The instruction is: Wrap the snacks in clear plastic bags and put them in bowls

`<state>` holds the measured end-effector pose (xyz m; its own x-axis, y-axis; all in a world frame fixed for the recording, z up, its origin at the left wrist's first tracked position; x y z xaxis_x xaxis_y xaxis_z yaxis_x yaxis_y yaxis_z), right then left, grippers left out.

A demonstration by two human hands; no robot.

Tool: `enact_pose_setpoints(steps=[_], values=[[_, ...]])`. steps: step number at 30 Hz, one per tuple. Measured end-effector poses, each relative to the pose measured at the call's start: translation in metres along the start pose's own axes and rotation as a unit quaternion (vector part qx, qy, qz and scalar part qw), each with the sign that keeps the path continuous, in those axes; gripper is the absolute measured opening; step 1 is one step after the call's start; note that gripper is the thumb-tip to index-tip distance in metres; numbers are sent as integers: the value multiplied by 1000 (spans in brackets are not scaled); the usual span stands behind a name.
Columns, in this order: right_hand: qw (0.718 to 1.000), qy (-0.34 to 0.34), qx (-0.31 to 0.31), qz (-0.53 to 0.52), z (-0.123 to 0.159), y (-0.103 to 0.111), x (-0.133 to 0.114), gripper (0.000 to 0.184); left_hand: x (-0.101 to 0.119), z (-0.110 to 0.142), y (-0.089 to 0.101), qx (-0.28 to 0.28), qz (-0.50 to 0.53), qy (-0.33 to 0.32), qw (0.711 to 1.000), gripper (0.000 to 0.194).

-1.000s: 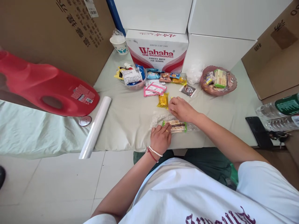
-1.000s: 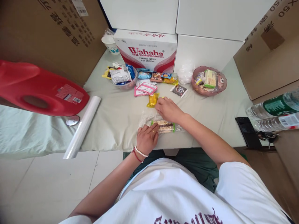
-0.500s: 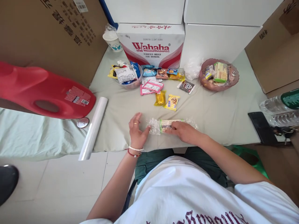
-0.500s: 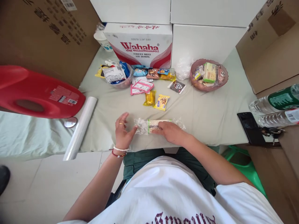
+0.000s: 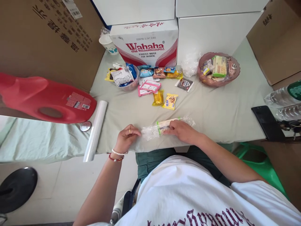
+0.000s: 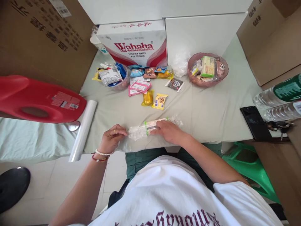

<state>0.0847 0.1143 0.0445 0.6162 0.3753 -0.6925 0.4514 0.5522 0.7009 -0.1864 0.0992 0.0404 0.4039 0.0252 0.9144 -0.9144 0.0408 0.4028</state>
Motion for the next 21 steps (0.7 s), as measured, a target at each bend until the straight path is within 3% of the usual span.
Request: enact_pose_setpoints(steps=[5,9,12,16,19,21], values=[[1000,-4,22,17,2,-4,4,36,-22,24,32,131,-18,63,989,12],[994,58,35,87,6,-10,-1,29,-19,19,19,173,-21,90,980,42],[981,111,22,156,10,-15,-9,33,-3,0,-14,129,-133,87,979,52],[973,121,10,196,13,-15,-12,45,17,-16,-58,15,-230,41,972,63],[974,118,2,194,12,-16,-12,49,19,-12,-63,-33,-184,30,982,67],[976,114,0,187,12,-17,-10,51,8,-7,-52,-30,-136,83,987,70]])
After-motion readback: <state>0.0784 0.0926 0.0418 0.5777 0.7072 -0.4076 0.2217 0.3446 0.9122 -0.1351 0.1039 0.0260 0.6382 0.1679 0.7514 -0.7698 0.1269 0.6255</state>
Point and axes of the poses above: each hand's wrist, its own z-axis away from the middle knuckle, its own y-axis out of the back of the hand, x = y × z, the point moved 8 cm from there along -z, towards the middle knuckle, and after that the axes turned 1 degree about -x, right-handed, at the moved point
